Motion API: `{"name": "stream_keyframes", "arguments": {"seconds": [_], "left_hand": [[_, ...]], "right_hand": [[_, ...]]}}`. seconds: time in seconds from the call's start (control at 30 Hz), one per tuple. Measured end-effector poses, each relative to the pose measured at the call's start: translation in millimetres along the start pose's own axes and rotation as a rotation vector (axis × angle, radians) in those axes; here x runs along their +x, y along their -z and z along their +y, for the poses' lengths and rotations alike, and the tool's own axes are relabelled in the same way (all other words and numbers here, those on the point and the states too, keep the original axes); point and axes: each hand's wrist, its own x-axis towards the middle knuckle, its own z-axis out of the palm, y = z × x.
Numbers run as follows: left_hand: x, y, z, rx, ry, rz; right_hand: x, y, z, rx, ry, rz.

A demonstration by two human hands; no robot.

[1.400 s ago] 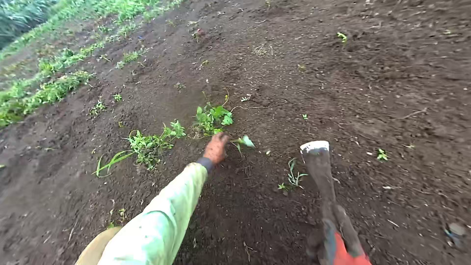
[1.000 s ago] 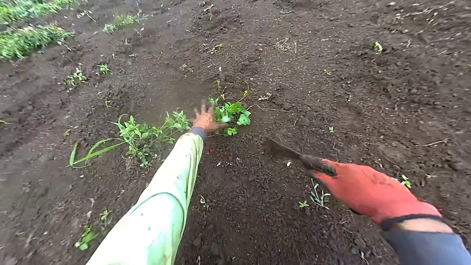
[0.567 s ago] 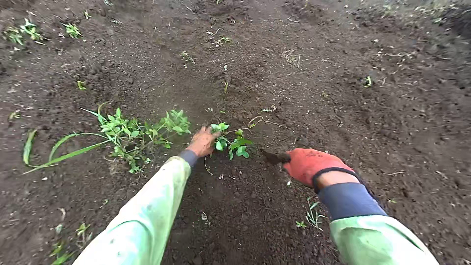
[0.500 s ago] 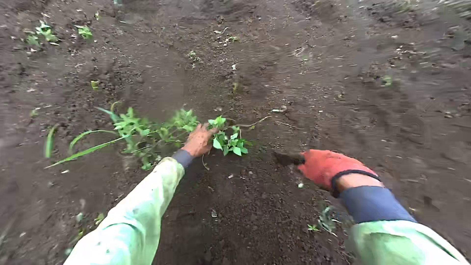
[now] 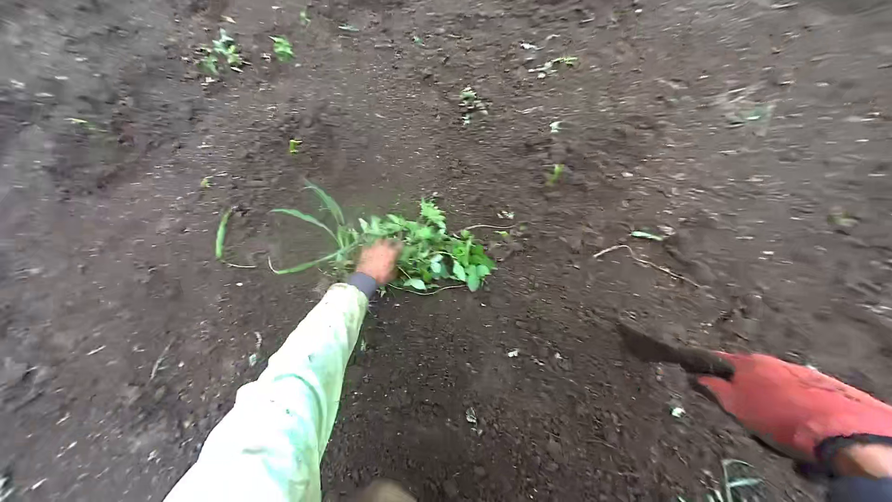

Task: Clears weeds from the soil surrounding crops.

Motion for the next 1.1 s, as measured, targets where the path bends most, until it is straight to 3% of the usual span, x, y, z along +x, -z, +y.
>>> {"name": "stream_keyframes", "arguments": {"seconds": [0.07,0.13,0.2,0.27,0.33,0.47,0.6,0.73,0.93,1.0,1.1], "left_hand": [[-4.8,7.7,0.1,0.05,-0.08,0.049],[-8.0,16.6,-9.3,0.1,-0.056,0.109],[-13.6,18.8,-26.8,0.099,0.091,0.107],[-15.4,12.7,-46.2,0.036,0.285,-0.02],[-15.1,-4.7,-60.2,-0.027,0.366,-0.106],[-29.7,10.5,-62.8,-0.041,0.22,-0.043],[-63.3,79.8,-28.1,0.052,0.196,0.009],[-59.9,76.9,-30.7,0.247,0.242,-0.188],[-24.3,90.3,-27.3,0.078,0.145,-0.42],[-9.0,69.0,-45.4,0.037,0.19,-0.293],[-6.9,40.8,-29.3,-0.205,0.14,-0.121]], "right_hand": [[3.6,-3.7,6.0,0.016,-0.002,-0.002],[2.6,-5.2,6.9,0.024,-0.012,-0.008],[3.9,-7.9,6.5,0.025,-0.01,0.006],[1.5,-9.8,3.1,0.038,-0.028,0.007],[-7.5,-6.3,-0.6,0.026,-0.067,-0.004],[-13.9,-5.7,-2.9,0.045,-0.067,-0.008],[-5.5,-14.8,8.2,0.077,-0.056,0.031],[-5.4,-9.7,3.3,0.08,-0.056,0.028],[2.1,-20.6,14.3,0.049,-0.033,0.031],[-3.3,-19.0,8.5,0.069,-0.047,0.035],[-9.9,-14.1,7.1,0.091,-0.075,0.027]]}}
